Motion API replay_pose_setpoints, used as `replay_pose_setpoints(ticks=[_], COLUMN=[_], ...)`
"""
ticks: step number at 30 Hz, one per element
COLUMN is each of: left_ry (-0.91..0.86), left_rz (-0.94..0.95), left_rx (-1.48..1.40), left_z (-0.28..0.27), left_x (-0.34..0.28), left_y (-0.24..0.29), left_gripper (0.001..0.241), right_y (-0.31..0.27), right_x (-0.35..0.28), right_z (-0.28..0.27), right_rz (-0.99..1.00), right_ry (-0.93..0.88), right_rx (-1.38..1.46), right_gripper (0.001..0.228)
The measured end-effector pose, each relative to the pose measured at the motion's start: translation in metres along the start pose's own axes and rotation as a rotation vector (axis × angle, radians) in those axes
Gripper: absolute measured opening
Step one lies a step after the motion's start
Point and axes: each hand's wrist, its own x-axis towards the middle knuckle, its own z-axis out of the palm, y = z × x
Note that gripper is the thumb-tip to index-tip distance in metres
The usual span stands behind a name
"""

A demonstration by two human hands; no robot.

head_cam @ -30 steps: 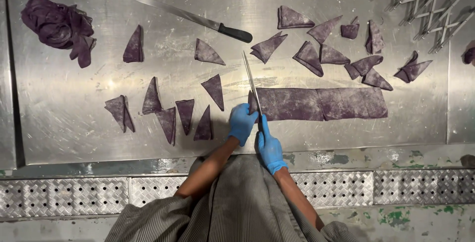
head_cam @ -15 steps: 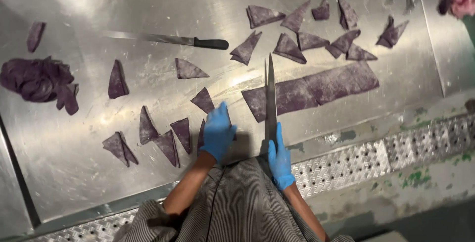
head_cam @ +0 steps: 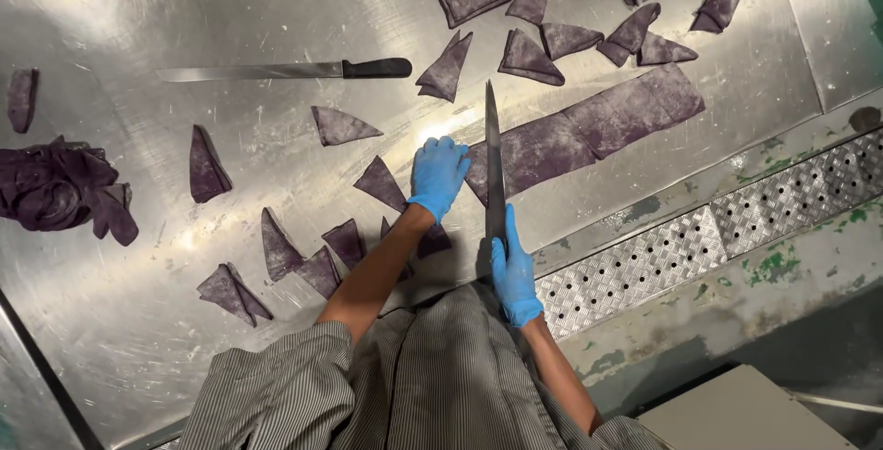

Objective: Cutting purple dough into triangles and rolling them into small croissant-like shapes.

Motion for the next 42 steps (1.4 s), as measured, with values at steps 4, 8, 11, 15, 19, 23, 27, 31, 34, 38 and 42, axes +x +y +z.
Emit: replay_pose_setpoints(ticks=[4, 8, 11, 15, 19, 23, 27, 31, 34, 38, 42], left_ry=[0.045, 0.05, 0.048, 0.023, 0.019, 0.024, 0.011, 0.005, 0.013, -0.02, -0.006], left_rz=[-0.013, -0.015, -0.03, -0.043, -0.055, -0.063, -0.061, -0.062, -0.043, -0.08, 0.108], left_rx=[-0.03, -0.012, -0.008, -0.017, -0.035, -0.026, -0.032, -0.05, -0.039, -0.061, 0.042], left_z=[0.004, 0.004, 0.005, 0.004, 0.002, 0.004, 0.003, 0.002, 0.004, -0.013, 0.001], left_x=[-0.001, -0.001, -0.001, 0.001, 0.001, 0.0, 0.0, -0.002, 0.0, 0.007, 0.026], left_y=[-0.002, -0.002, -0.001, -0.001, 0.001, -0.001, 0.001, 0.0, -0.001, 0.017, 0.049], left_gripper=[0.022, 0.021, 0.021, 0.02, 0.019, 0.019, 0.018, 0.019, 0.018, 0.021, 0.056], right_y=[0.004, 0.001, -0.005, 0.0, 0.001, 0.002, 0.001, 0.002, 0.009, 0.01, 0.01], right_x=[-0.002, -0.003, -0.002, -0.001, -0.001, -0.001, 0.0, 0.001, 0.002, 0.001, 0.001], right_z=[0.002, 0.003, 0.001, 0.0, -0.001, -0.001, -0.004, -0.003, -0.001, 0.0, 0.004], right_rz=[0.021, -0.058, -0.127, 0.122, 0.105, 0.017, 0.131, 0.155, 0.123, 0.083, 0.059], right_ry=[-0.016, -0.008, 0.017, -0.047, -0.04, -0.027, -0.071, -0.087, -0.066, -0.049, -0.028], right_rx=[-0.003, 0.001, -0.036, -0.104, -0.132, -0.065, -0.129, -0.133, -0.181, -0.17, -0.212], right_gripper=[0.065, 0.064, 0.064, 0.067, 0.067, 0.066, 0.067, 0.067, 0.069, 0.068, 0.068])
